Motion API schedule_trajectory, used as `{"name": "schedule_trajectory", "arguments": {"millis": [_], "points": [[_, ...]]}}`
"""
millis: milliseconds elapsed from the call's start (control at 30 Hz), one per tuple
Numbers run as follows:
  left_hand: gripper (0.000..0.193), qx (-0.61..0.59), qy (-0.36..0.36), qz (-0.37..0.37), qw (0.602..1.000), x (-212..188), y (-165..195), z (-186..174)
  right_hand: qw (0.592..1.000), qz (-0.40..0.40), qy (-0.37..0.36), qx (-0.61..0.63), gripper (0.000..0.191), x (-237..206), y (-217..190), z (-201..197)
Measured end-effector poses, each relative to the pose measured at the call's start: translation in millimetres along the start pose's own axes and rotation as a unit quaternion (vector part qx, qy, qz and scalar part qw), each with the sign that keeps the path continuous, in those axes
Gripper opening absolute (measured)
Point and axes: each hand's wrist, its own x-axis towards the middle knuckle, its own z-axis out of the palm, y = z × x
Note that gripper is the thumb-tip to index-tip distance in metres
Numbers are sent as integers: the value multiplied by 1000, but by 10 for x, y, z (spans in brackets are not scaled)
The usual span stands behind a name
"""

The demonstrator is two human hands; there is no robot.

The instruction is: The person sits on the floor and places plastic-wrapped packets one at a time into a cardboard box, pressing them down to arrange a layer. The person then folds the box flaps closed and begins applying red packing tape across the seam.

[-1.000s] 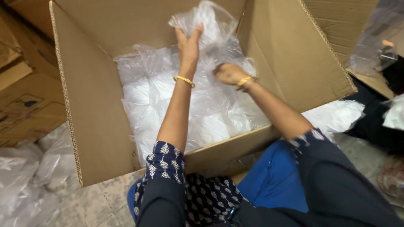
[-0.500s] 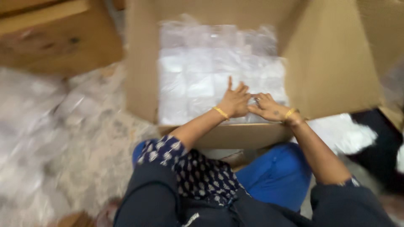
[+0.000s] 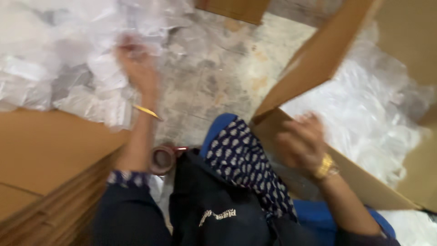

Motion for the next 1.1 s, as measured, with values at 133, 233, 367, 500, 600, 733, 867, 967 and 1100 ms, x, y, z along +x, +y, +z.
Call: {"name": "schedule_trajectory", "arguments": {"millis": [133, 233, 367, 500, 600, 733, 867, 967, 1100], "points": [[50, 429, 207, 147, 867, 1220, -213, -1562, 985, 36, -101, 133, 37, 1004, 97, 1362], [43, 221, 171, -174, 944, 1558, -90, -1971, 965, 98, -182, 162, 43, 1464, 426, 2159], [66, 326, -91, 6, 941, 1646, -86, -1863, 963, 88, -247, 61, 56, 1678, 907, 2832], [96, 533, -245, 58, 808, 1769, -251, -1483, 947, 93, -305, -33, 80, 1836, 1250, 3301], [95, 616, -302, -81, 723, 1808, -397, -1357, 933, 113, -338, -52, 99, 1966, 1276, 3557], [107, 555, -399, -168, 710, 1416, -623, -1271, 914, 136, -377, -69, 110, 1941, 1261, 3776], [94, 538, -294, -181, 769, 567, -760, -1274, 896, 226, -380, -44, 96, 1772, 1288, 3846], [76, 520, -191, -155, 818, 29, -668, -1411, 885, 225, -403, -55, 76, 1562, 1339, 3847], [62, 317, -295, -187, 882, -477, -578, -1518, 931, 244, -269, 40, 83, 1468, 1243, 3962]]}}
